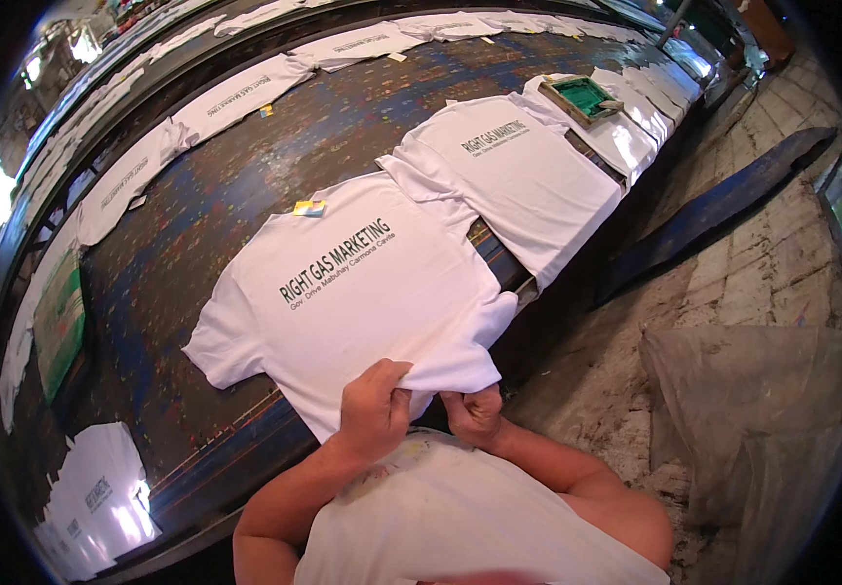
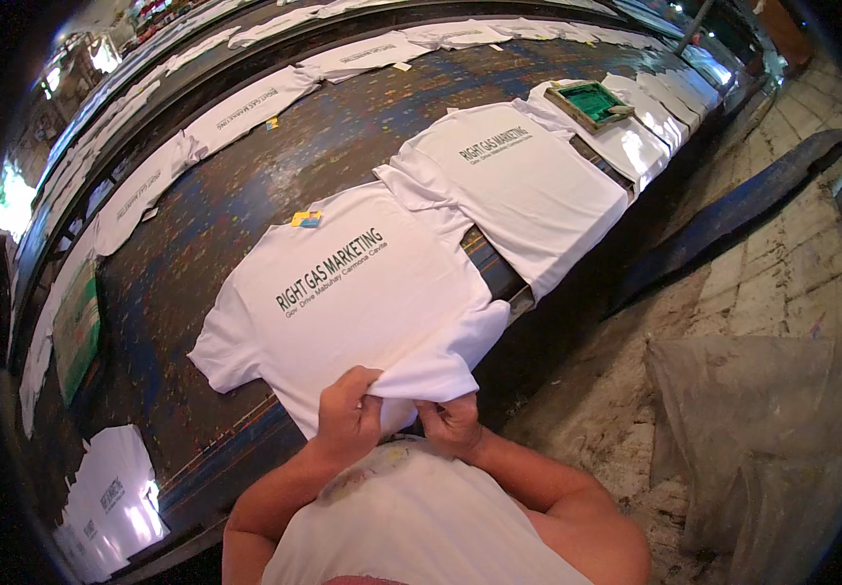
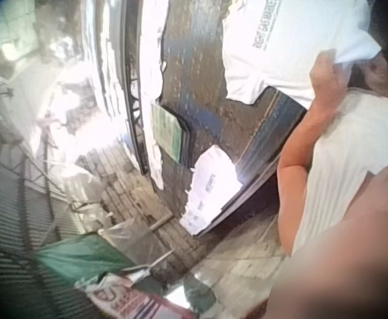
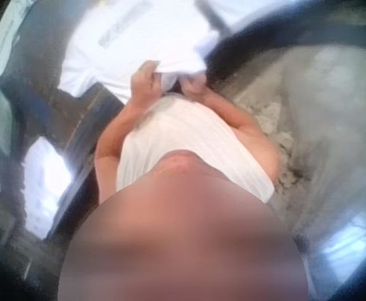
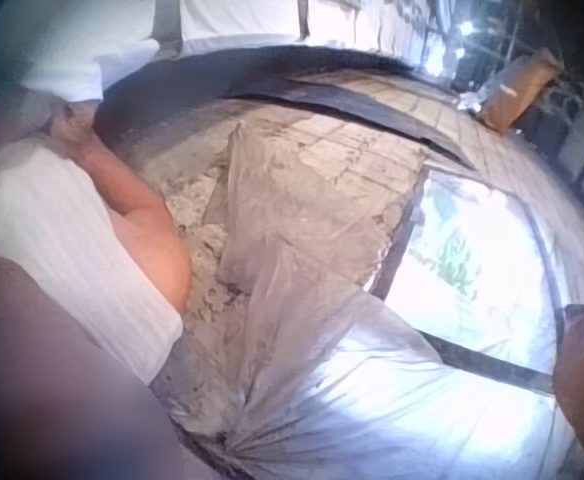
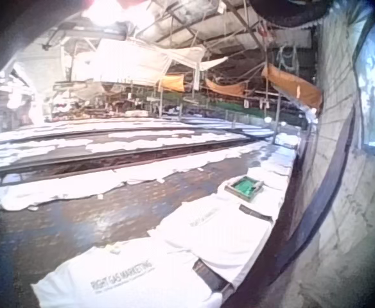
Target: The person spreads green ink in a screen printing frame using a squeegee, then repeatedly picks up white t-shirts, places them on a table, and positions a wooden board under each shirt. The shirts are handled one at a time and arranged in a row on the table.
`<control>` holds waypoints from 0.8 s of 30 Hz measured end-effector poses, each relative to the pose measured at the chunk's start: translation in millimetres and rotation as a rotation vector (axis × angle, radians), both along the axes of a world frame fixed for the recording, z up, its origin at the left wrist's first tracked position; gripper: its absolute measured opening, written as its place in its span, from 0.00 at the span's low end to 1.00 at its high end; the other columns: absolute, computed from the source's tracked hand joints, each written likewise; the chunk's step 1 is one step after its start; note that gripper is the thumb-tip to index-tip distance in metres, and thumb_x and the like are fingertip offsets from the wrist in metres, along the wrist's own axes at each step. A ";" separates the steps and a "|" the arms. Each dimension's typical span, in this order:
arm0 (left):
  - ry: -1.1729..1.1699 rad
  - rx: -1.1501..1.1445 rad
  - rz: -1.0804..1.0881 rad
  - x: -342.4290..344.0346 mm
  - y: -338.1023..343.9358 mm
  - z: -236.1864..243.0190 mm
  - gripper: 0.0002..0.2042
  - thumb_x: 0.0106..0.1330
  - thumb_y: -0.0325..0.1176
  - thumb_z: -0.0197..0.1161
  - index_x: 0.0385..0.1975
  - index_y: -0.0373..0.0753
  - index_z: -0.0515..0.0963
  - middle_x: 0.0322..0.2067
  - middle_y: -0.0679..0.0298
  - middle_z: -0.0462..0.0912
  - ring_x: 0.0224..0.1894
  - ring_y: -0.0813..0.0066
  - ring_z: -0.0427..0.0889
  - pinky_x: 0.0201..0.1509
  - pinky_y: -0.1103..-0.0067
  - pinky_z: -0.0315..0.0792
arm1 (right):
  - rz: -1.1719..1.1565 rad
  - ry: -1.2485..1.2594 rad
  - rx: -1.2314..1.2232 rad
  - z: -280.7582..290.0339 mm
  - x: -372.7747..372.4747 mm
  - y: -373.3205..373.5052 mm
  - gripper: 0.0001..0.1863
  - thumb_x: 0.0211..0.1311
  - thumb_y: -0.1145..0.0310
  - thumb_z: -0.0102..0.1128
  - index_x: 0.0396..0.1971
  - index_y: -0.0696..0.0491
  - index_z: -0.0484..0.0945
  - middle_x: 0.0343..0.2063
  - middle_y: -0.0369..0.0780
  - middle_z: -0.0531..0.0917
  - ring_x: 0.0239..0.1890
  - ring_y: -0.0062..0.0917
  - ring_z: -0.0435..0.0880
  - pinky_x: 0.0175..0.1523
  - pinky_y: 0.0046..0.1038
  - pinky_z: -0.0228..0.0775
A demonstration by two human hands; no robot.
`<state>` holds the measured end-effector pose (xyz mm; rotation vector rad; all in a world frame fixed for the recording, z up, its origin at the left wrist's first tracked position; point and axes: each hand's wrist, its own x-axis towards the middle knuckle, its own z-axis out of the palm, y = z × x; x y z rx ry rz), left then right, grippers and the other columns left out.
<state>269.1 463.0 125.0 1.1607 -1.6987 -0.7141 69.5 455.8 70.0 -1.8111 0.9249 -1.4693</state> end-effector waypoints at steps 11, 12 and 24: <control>0.004 -0.085 -0.422 -28.0 34.1 42.1 0.20 0.56 0.25 0.72 0.51 0.38 0.80 0.31 0.55 0.84 0.28 0.49 0.85 0.33 0.61 0.78 | 0.010 0.399 -0.074 14.6 12.8 -34.1 0.17 0.63 0.65 0.75 0.49 0.53 0.87 0.47 0.45 0.88 0.53 0.41 0.87 0.60 0.42 0.77; -0.109 -0.144 -0.234 -25.1 27.8 36.2 0.22 0.55 0.26 0.73 0.52 0.38 0.80 0.31 0.55 0.84 0.30 0.50 0.85 0.35 0.61 0.78 | -0.010 0.417 -0.074 19.6 14.0 -37.9 0.17 0.62 0.64 0.76 0.49 0.53 0.86 0.47 0.45 0.88 0.53 0.41 0.87 0.60 0.42 0.77; -0.115 -0.317 0.177 11.1 -22.4 -9.2 0.18 0.46 0.20 0.65 0.41 0.34 0.86 0.32 0.58 0.81 0.36 0.53 0.84 0.40 0.64 0.78 | -0.016 0.490 0.006 56.0 16.1 -38.7 0.23 0.56 0.56 0.79 0.48 0.52 0.87 0.47 0.43 0.89 0.50 0.38 0.87 0.57 0.38 0.78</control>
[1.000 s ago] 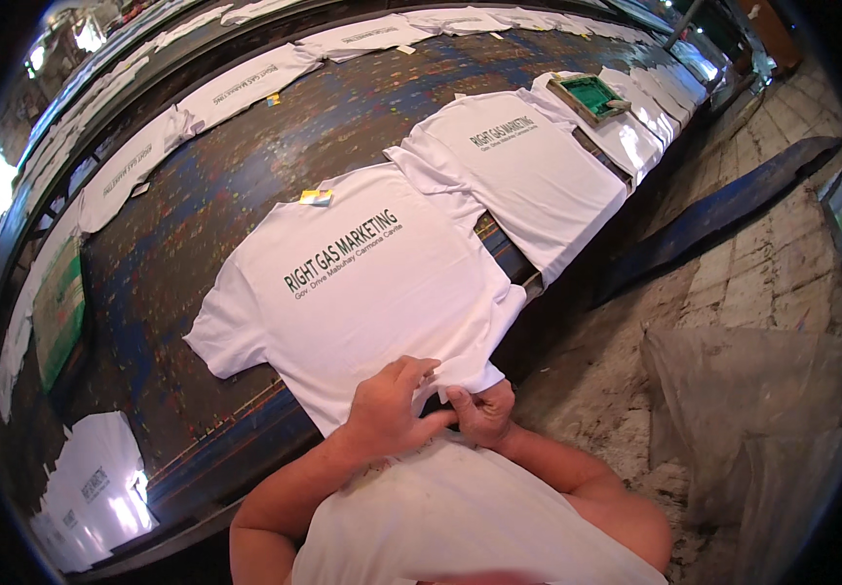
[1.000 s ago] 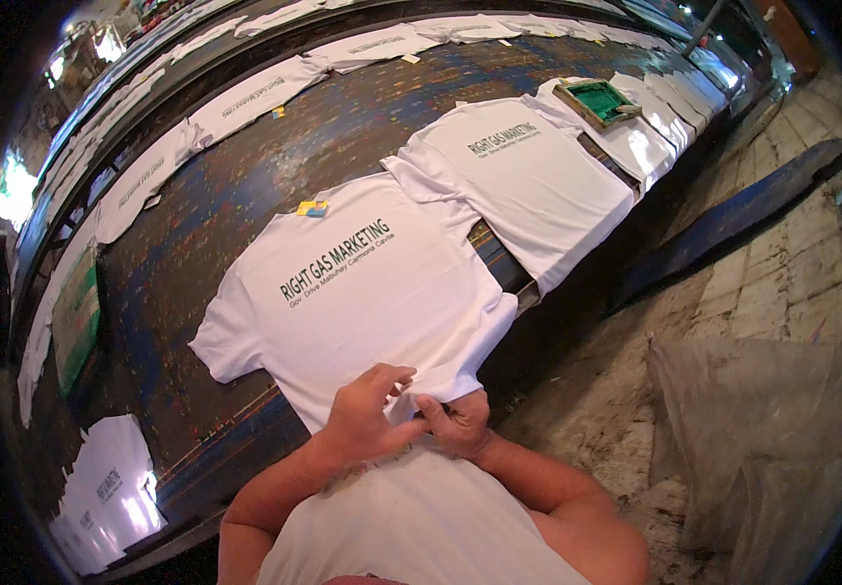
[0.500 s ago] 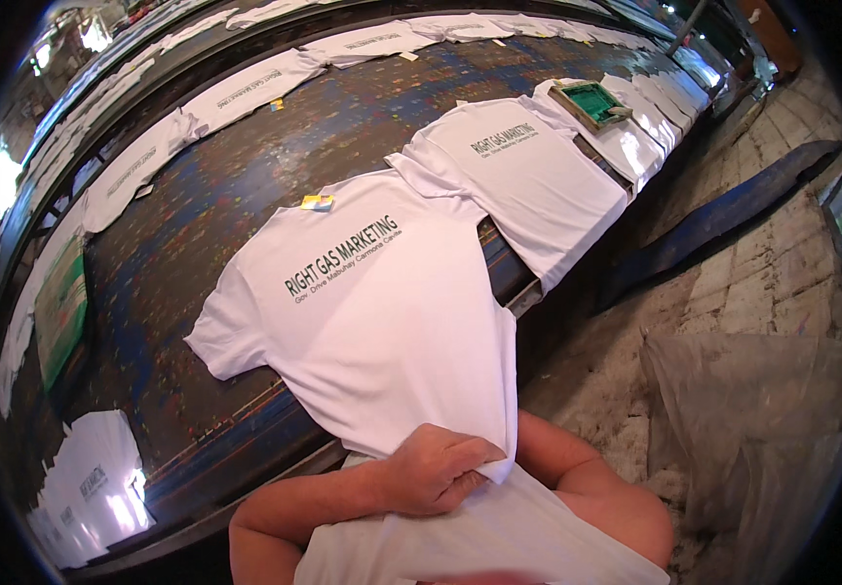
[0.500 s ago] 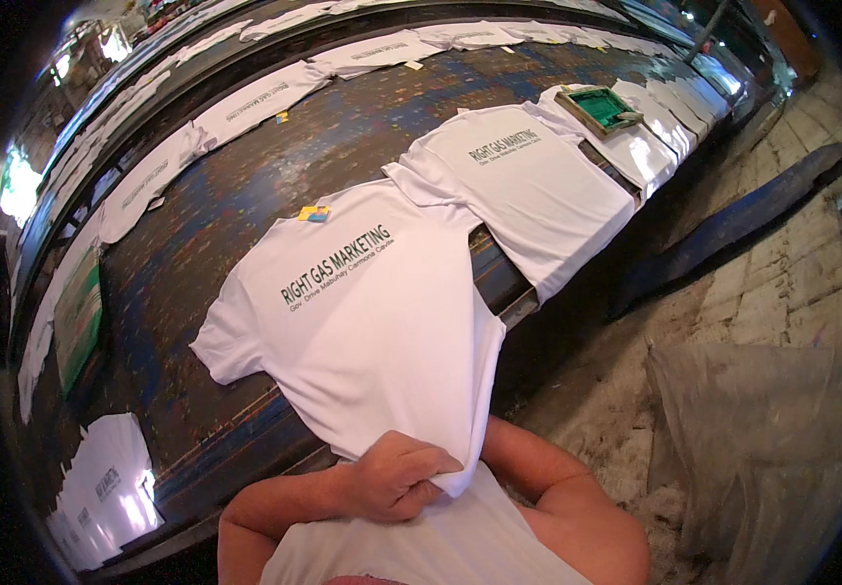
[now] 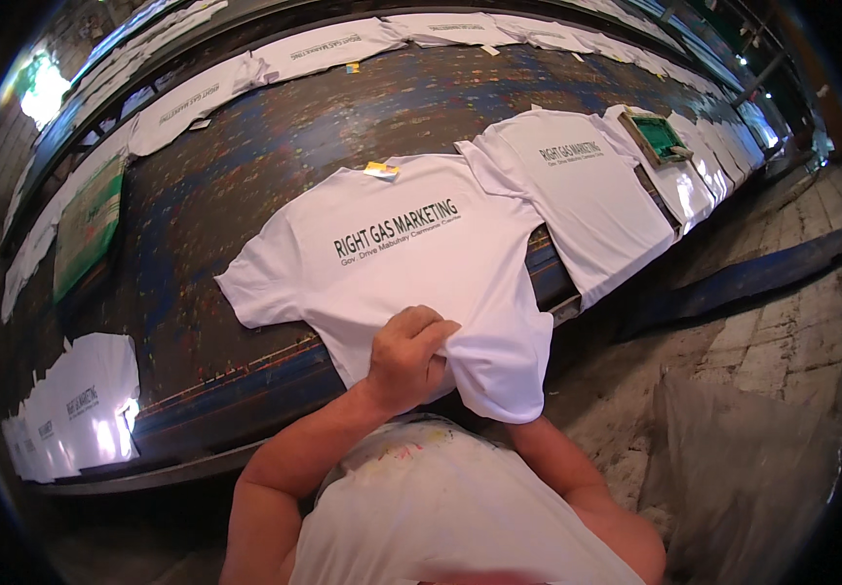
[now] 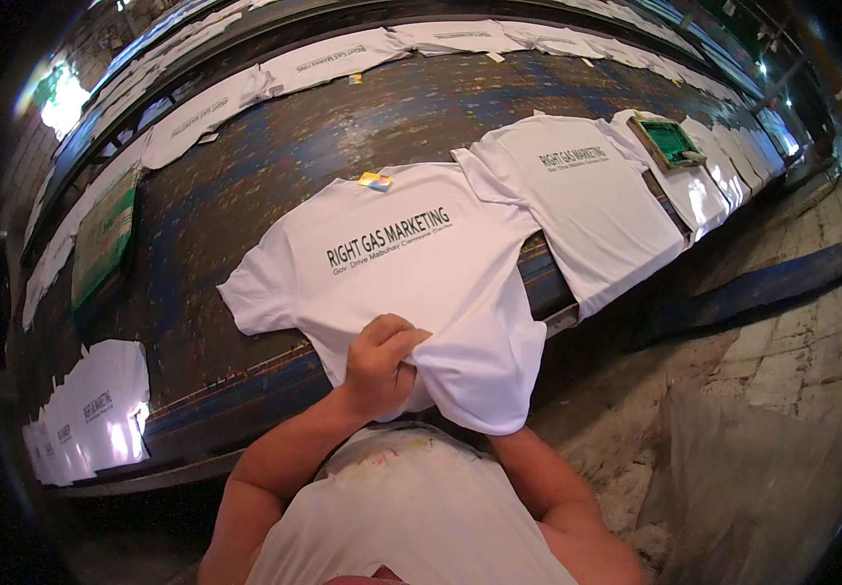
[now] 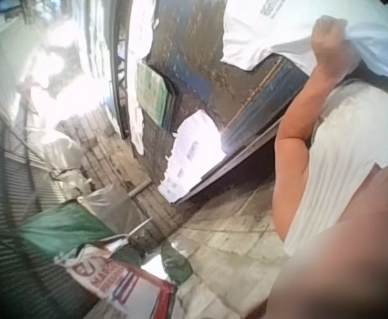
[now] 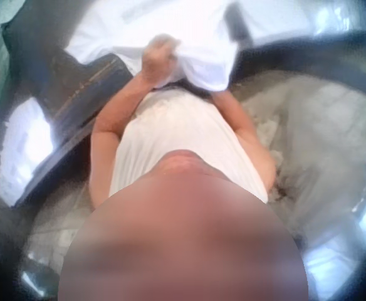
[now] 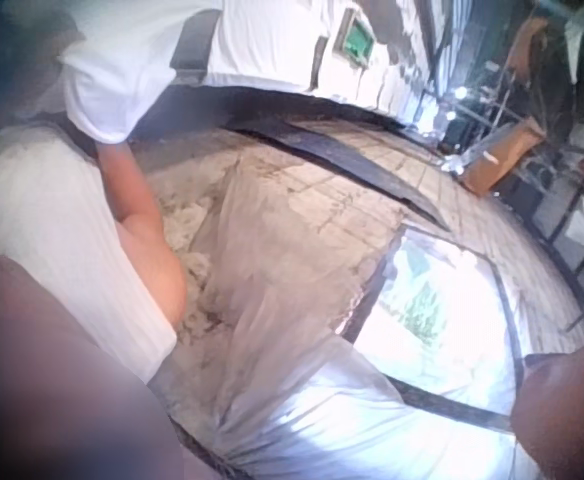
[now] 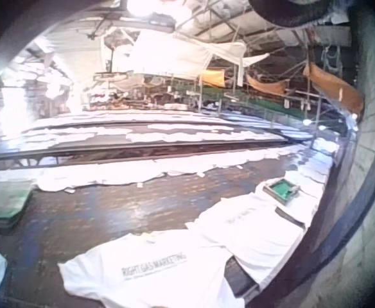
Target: The person spreads green ink in a screen printing frame using a squeegee, then repeatedly picks up white t-shirts, places them on a table, and positions a wooden board under each shirt. The shirts are handled one at a time and arranged in a row on the table.
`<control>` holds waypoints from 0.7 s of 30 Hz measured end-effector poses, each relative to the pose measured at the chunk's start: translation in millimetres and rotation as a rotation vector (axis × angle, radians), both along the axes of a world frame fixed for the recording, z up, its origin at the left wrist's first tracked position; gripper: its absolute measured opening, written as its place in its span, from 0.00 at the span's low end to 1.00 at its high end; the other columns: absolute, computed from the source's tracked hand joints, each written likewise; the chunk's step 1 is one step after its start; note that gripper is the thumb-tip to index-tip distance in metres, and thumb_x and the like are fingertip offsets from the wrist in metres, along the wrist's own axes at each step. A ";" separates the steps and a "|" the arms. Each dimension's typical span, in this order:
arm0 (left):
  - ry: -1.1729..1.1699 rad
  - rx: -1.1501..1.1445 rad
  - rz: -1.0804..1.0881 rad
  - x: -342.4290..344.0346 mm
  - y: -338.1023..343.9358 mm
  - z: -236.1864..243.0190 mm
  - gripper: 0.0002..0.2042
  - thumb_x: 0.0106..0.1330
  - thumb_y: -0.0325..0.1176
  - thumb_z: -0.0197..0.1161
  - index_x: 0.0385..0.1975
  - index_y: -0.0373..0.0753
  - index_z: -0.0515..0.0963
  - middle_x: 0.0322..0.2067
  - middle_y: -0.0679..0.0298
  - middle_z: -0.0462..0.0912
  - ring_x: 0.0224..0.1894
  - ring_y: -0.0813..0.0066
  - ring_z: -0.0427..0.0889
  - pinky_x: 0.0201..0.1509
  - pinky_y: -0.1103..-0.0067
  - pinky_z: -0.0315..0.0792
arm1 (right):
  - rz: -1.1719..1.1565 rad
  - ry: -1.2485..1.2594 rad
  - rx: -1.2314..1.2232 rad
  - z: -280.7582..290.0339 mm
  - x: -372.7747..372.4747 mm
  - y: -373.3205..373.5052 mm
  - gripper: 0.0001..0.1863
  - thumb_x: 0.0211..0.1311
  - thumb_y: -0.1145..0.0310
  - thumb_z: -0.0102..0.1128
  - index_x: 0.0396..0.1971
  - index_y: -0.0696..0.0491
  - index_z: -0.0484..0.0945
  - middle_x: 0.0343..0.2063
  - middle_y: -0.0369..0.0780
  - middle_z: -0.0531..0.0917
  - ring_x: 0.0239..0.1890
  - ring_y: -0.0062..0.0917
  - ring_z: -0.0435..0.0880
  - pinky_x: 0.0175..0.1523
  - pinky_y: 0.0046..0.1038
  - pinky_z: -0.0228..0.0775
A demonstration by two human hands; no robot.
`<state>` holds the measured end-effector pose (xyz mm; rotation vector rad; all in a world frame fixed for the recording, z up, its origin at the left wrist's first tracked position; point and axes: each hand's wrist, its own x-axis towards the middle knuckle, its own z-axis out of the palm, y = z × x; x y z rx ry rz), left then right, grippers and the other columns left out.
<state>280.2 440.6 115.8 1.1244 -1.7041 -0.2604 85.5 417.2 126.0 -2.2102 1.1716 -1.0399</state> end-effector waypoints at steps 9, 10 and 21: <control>-0.229 0.134 -0.342 9.5 35.9 -6.6 0.18 0.47 0.24 0.66 0.42 0.35 0.85 0.37 0.58 0.82 0.34 0.57 0.85 0.35 0.64 0.80 | 0.267 -0.082 0.490 -75.8 -42.9 10.4 0.21 0.59 0.54 0.76 0.44 0.56 0.89 0.44 0.48 0.90 0.46 0.41 0.89 0.56 0.42 0.80; -0.371 0.256 -0.387 10.9 33.9 -13.8 0.18 0.49 0.25 0.66 0.42 0.35 0.86 0.38 0.57 0.83 0.35 0.57 0.86 0.36 0.64 0.80 | 0.370 0.035 0.639 -89.4 -56.3 12.2 0.21 0.60 0.54 0.76 0.44 0.56 0.89 0.44 0.49 0.90 0.46 0.42 0.89 0.56 0.42 0.80; 0.088 0.396 0.087 119.5 -27.1 -27.6 0.12 0.64 0.19 0.70 0.46 0.35 0.86 0.31 0.57 0.84 0.31 0.65 0.83 0.37 0.72 0.79 | -0.130 0.687 0.604 -84.1 -216.2 -120.9 0.12 0.68 0.66 0.64 0.38 0.60 0.89 0.36 0.53 0.90 0.42 0.54 0.89 0.49 0.48 0.81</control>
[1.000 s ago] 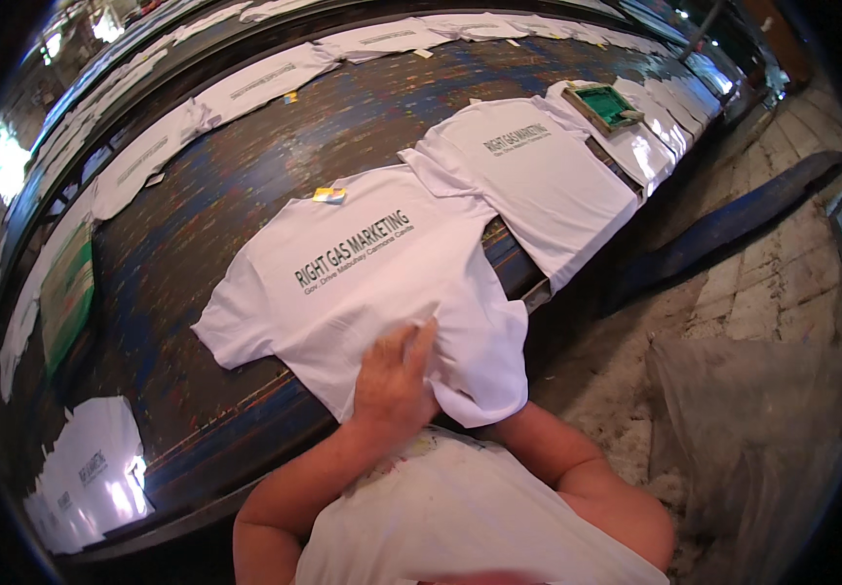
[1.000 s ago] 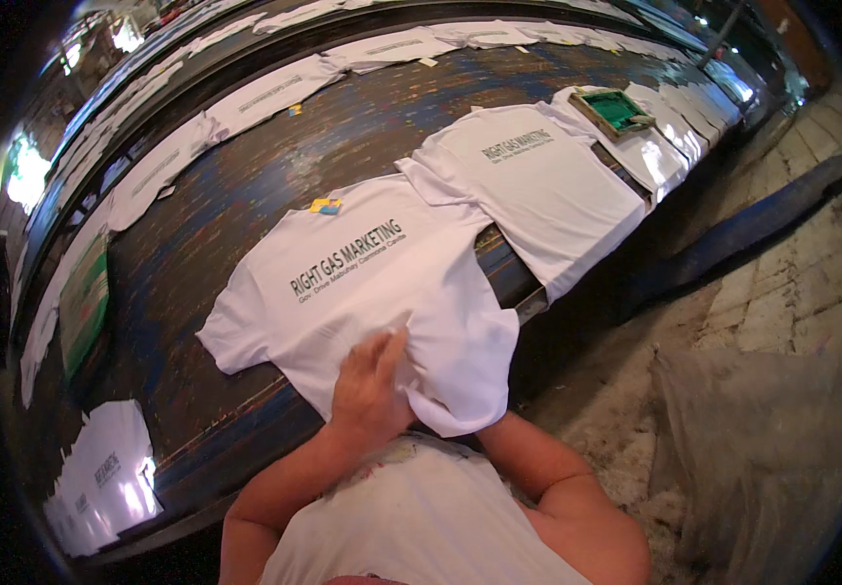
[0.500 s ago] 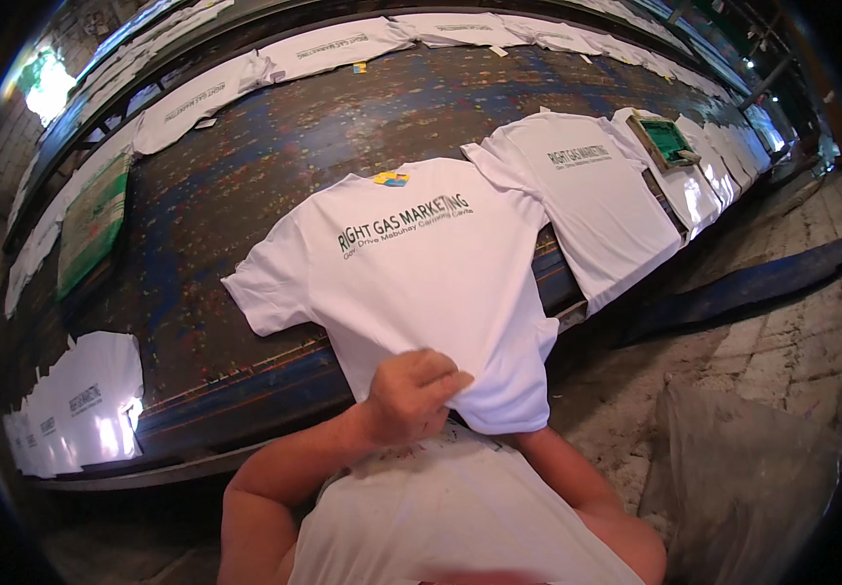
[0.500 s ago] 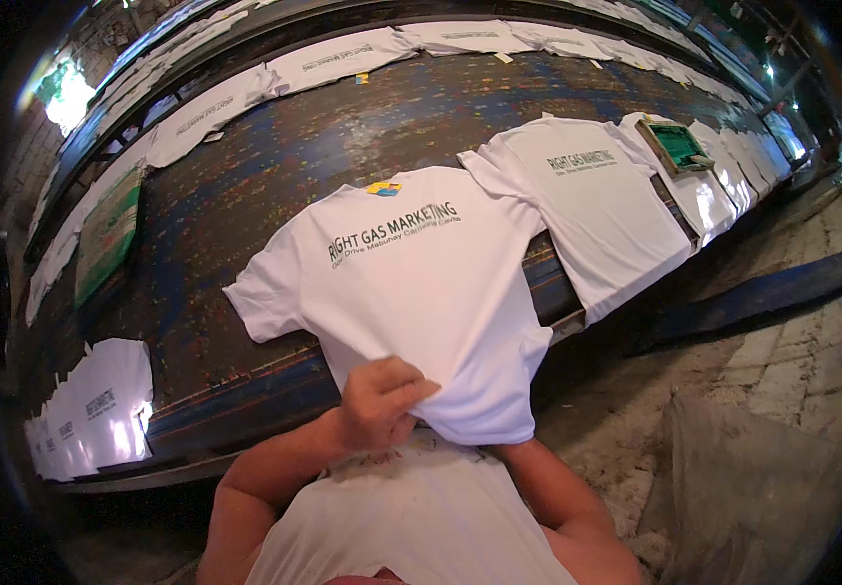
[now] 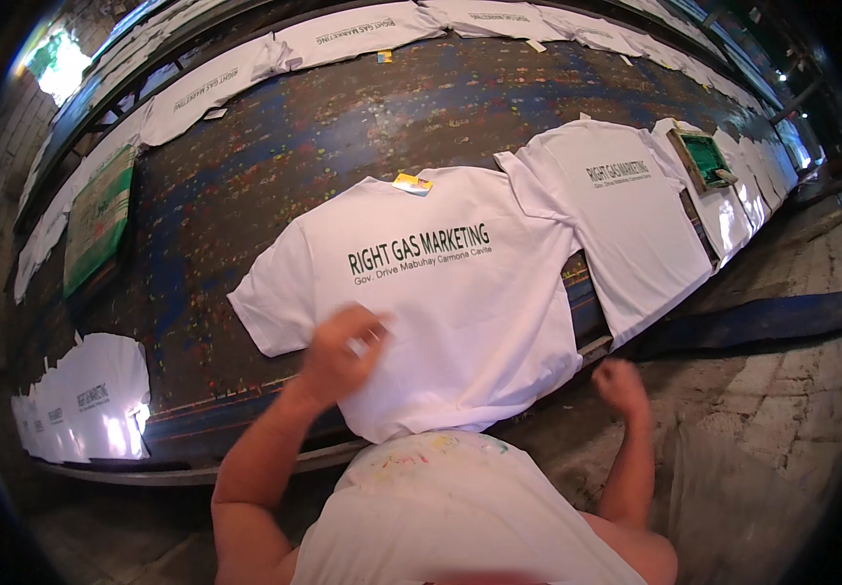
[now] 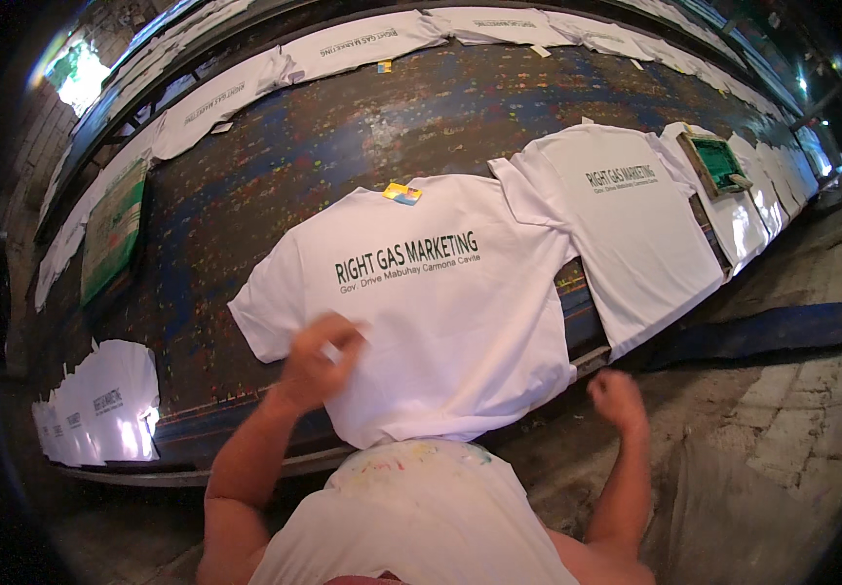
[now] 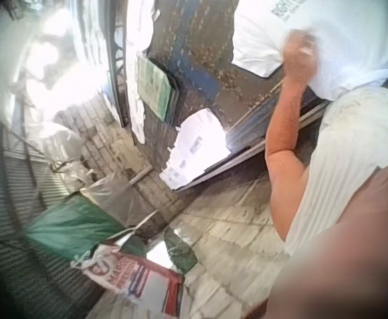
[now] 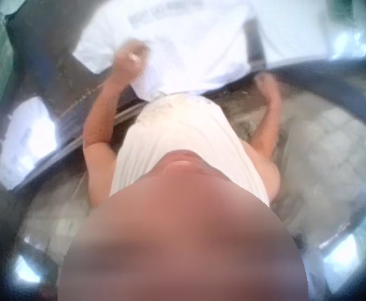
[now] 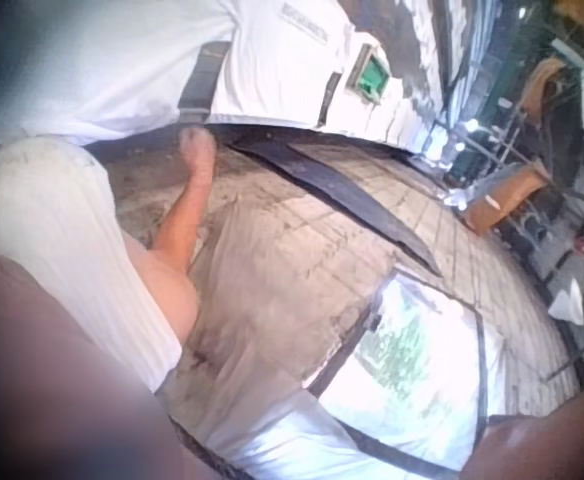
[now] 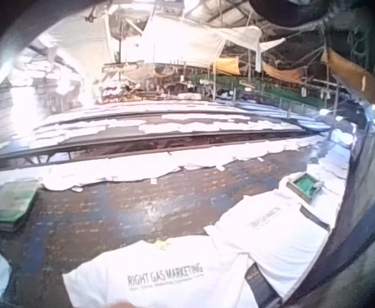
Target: The person spreads green ink in a screen printing frame using a squeegee, then repeatedly picks up white t-shirts, places them on a table, and positions a wooden board under each shirt. The shirts are handled one at a time and arranged in a row on the table.
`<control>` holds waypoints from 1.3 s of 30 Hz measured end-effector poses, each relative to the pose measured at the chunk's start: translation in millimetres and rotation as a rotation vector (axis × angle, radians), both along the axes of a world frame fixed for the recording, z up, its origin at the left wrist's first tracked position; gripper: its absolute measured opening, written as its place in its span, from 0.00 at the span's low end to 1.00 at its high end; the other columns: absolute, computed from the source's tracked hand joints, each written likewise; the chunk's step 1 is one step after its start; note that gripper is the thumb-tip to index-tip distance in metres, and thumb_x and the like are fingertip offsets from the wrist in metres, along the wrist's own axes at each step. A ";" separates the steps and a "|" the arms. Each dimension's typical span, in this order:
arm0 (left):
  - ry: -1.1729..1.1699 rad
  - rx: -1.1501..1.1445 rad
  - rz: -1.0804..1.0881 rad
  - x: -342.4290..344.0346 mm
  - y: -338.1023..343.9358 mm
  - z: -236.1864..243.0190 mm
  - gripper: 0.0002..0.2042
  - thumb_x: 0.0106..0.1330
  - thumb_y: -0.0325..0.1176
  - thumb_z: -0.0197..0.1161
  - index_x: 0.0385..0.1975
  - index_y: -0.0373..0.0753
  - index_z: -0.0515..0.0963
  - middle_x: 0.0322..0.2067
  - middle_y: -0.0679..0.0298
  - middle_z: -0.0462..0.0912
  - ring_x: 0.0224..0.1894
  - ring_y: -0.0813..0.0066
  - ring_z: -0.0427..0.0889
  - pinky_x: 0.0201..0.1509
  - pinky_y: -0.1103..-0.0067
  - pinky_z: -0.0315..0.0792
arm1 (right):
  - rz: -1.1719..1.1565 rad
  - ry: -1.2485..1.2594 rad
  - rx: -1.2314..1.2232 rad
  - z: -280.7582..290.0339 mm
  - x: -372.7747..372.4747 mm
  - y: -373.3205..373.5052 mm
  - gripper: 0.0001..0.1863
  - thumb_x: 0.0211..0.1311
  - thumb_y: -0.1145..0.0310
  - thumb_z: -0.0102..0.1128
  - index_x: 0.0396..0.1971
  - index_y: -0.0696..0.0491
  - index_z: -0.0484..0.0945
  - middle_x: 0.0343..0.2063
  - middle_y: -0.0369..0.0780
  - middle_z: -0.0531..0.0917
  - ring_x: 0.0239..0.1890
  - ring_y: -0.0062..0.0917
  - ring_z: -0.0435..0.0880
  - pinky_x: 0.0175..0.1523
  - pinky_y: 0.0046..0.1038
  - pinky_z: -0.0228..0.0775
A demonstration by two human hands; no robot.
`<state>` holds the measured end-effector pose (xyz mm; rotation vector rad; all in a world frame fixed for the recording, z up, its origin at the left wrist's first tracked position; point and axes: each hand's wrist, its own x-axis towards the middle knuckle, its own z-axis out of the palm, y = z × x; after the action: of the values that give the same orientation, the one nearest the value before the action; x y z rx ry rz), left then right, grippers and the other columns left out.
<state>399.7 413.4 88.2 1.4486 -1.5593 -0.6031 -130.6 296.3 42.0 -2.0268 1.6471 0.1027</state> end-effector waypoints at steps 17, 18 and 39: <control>-0.545 0.075 0.595 153.7 -108.6 -86.1 0.03 0.71 0.28 0.67 0.39 0.38 0.81 0.39 0.55 0.85 0.45 0.50 0.83 0.52 0.61 0.76 | 0.580 -0.281 -0.347 -17.2 276.0 -314.0 0.22 0.65 0.82 0.59 0.58 0.54 0.84 0.54 0.47 0.83 0.58 0.44 0.82 0.64 0.38 0.75; -0.475 0.069 0.621 150.7 -109.5 -83.4 0.03 0.72 0.28 0.67 0.39 0.38 0.81 0.38 0.54 0.85 0.42 0.49 0.84 0.49 0.63 0.77 | 0.585 -0.213 -0.337 -11.3 272.8 -316.5 0.21 0.64 0.82 0.60 0.57 0.53 0.84 0.53 0.47 0.83 0.57 0.45 0.82 0.64 0.40 0.75; -0.529 -0.630 0.912 152.1 18.7 166.8 0.06 0.81 0.29 0.63 0.50 0.35 0.79 0.45 0.61 0.85 0.46 0.75 0.83 0.54 0.77 0.78 | 0.472 -1.110 -0.251 159.9 173.1 -307.1 0.07 0.69 0.82 0.64 0.42 0.57 0.86 0.35 0.32 0.87 0.40 0.17 0.83 0.50 0.23 0.75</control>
<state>551.8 432.2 255.0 1.6441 -1.0892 0.7885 42.5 -10.8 201.9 -1.9835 0.4964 -0.9286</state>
